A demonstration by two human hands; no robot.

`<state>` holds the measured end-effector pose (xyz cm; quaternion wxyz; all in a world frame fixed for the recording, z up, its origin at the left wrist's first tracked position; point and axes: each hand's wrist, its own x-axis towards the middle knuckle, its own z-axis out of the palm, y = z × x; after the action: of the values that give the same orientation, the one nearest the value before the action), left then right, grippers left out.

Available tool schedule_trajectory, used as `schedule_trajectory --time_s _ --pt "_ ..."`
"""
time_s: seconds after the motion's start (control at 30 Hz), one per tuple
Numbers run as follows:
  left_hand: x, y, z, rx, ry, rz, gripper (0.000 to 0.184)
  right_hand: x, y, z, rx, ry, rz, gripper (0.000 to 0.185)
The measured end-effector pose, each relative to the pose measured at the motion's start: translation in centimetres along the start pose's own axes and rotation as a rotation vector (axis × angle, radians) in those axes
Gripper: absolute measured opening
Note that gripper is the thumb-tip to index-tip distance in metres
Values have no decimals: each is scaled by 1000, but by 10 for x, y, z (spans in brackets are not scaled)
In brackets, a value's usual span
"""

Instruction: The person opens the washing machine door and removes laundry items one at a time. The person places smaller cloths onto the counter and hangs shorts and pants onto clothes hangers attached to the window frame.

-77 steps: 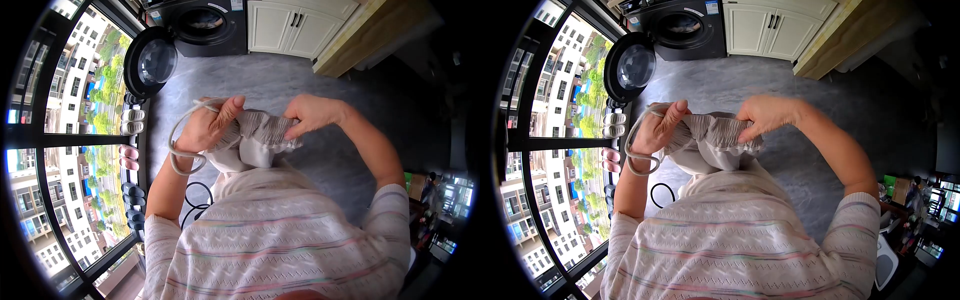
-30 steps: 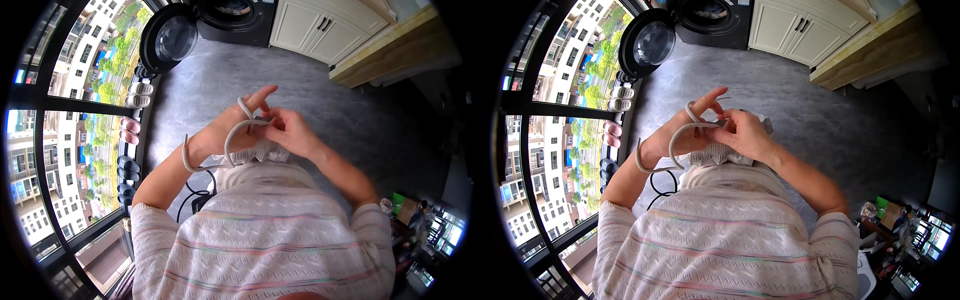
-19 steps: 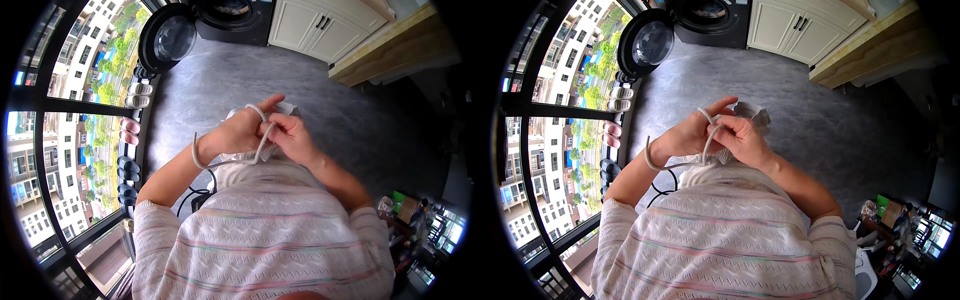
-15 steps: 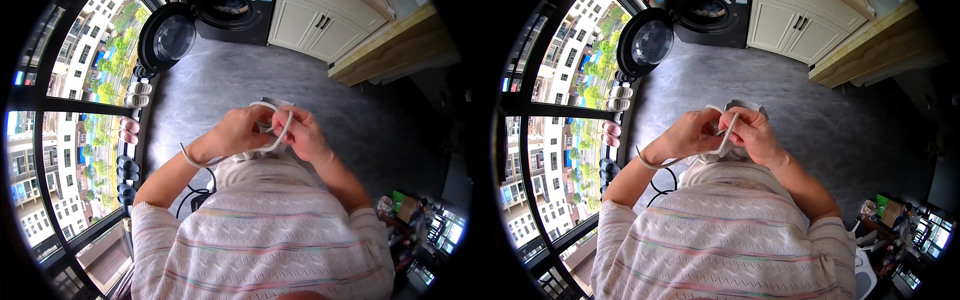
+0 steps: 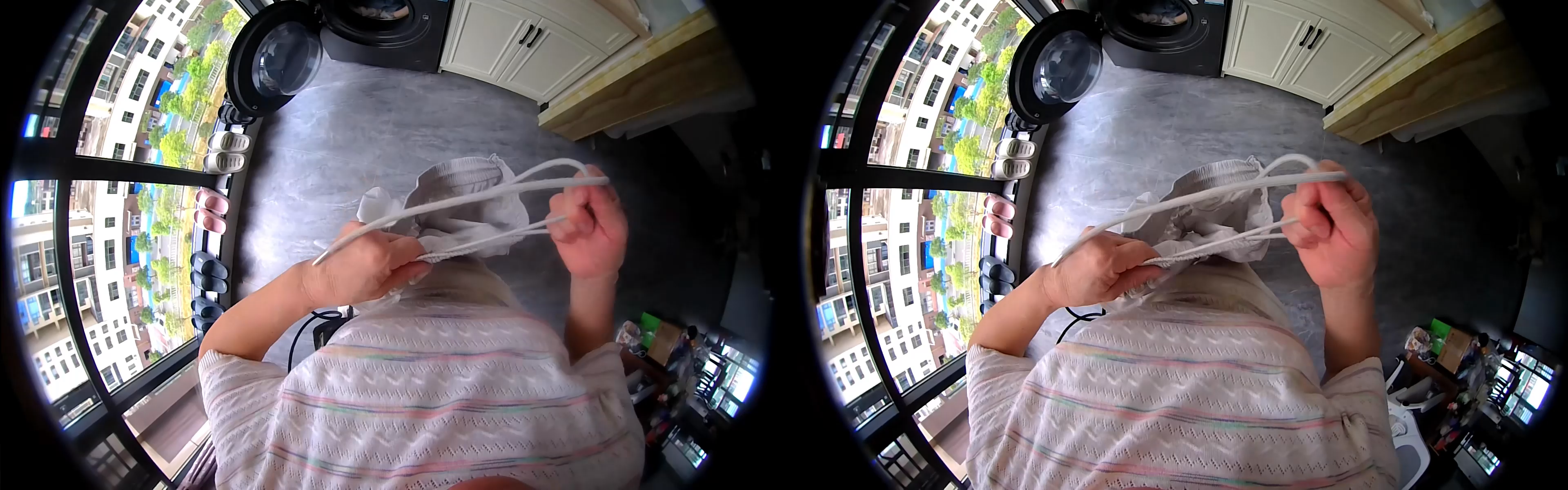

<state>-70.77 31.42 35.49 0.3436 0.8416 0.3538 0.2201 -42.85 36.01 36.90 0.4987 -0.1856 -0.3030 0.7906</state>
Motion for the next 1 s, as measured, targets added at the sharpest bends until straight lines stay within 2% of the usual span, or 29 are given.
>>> schedule_trajectory --time_s 0.07,0.17,0.27,0.4,0.5,0.57,0.63,0.67,0.77,0.8,0.87,0.93,1.0 --pt "-10 -1 -5 93 -33 -28 15 -5 -14 -7 26 -23 -48 14" --pt "-16 -3 -3 119 -18 -39 18 -6 -19 -8 -96 -93 -76 17" --pt "-13 -4 -8 180 -81 -94 21 -1 -12 -3 -132 14 -97 20" --pt "-4 -16 -6 184 -151 -113 23 17 -15 8 -291 -107 2 22" --pt "-3 -31 -6 149 -189 -128 23 22 -29 24 -255 -173 -83 21" --pt "-3 -32 -5 155 -213 -153 24 22 -65 14 -124 -352 -140 19" --pt "-1 -26 -6 163 -188 -164 24 13 -103 10 -141 -479 -272 17" --pt "0 -23 -6 166 -172 -172 24 6 -116 4 -137 -465 -303 17" --pt "6 -24 -3 206 -175 -177 24 -7 -124 -25 -239 -208 -319 14" --pt "7 -23 -2 208 -168 -167 24 -10 -126 -30 -278 -197 -295 16" --pt "10 -21 1 213 -160 -150 23 -23 -143 -27 -328 -500 -283 18" --pt "14 -12 -1 264 -168 -153 20 -31 -149 -42 -402 -645 -246 19" --pt "21 -4 -6 319 -201 -147 18 -35 -128 -85 -509 -635 -190 19"
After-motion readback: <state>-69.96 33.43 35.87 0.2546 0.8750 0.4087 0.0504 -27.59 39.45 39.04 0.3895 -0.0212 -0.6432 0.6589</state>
